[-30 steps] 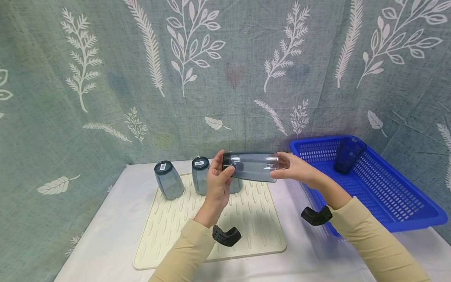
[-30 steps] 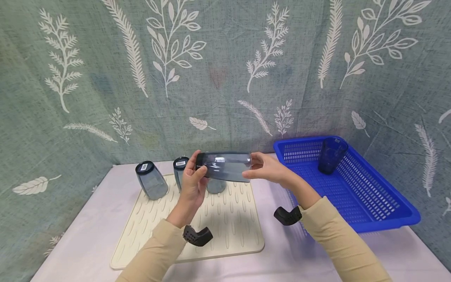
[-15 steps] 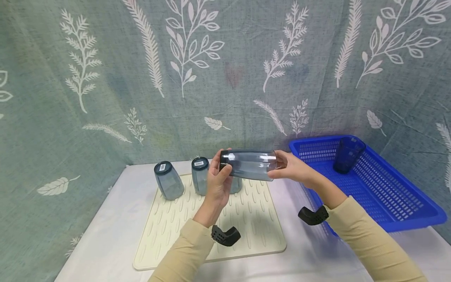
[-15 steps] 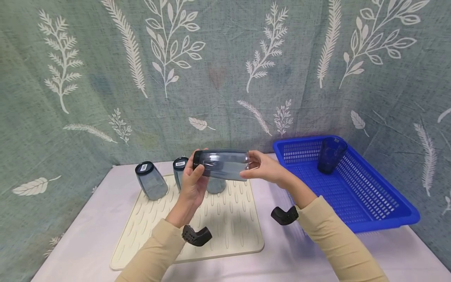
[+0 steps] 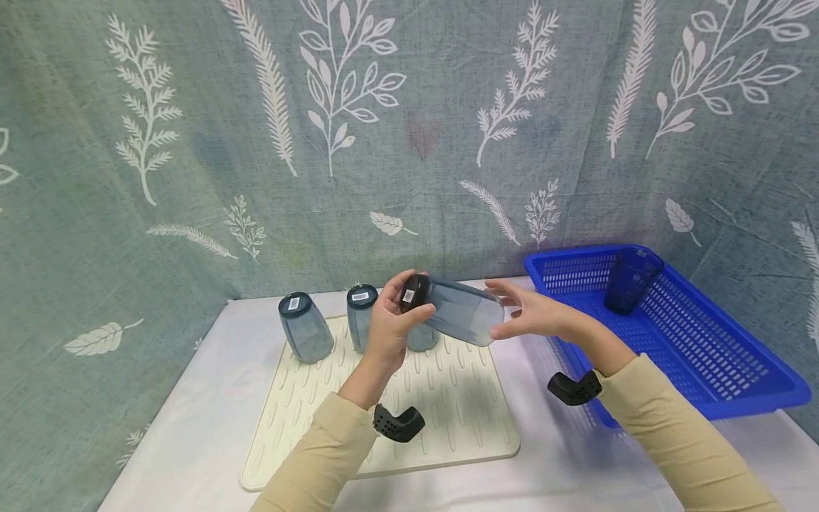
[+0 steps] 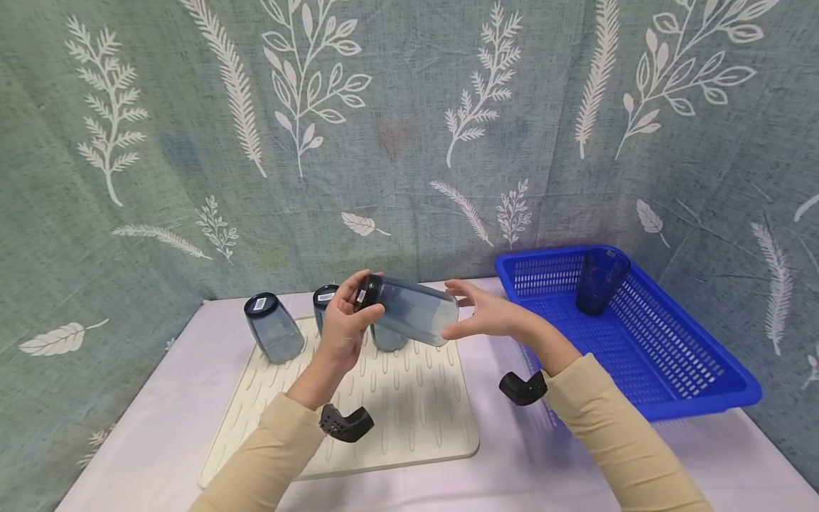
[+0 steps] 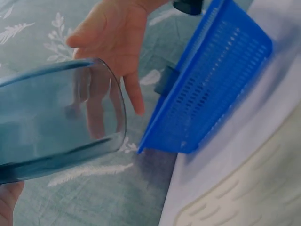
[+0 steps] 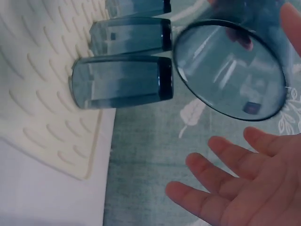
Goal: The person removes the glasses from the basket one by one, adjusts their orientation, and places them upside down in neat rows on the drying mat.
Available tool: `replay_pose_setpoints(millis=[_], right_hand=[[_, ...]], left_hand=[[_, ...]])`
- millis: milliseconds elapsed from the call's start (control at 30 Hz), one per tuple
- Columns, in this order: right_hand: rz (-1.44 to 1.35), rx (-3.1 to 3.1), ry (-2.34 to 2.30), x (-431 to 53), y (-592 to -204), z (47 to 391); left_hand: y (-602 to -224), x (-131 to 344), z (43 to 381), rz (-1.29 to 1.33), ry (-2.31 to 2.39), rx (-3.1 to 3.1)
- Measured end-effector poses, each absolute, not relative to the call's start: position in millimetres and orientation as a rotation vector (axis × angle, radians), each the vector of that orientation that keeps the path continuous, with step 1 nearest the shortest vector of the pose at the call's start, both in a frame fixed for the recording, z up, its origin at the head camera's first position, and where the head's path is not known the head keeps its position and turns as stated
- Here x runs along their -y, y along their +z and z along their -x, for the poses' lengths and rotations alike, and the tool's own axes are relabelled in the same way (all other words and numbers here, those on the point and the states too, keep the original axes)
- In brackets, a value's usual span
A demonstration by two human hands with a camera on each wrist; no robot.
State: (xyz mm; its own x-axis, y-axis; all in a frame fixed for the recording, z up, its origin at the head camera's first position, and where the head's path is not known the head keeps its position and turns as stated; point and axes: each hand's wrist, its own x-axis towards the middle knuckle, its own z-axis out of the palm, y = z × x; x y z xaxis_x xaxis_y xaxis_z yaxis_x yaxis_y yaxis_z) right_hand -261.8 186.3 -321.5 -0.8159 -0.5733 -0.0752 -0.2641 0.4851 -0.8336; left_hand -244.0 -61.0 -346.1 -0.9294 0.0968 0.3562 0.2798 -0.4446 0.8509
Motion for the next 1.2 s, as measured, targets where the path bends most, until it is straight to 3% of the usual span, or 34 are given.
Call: replay_pose_setpoints(millis=[500,1200], right_hand=[[0.912,-2.777,-0.940,-189,-327,251],[0.699,-3.078,-0.342,-187,-344,234]], left_hand=[[-337,84,245,0.419,-2.316,1.971],[-336,143,246,0.366,-1.825,2.465]])
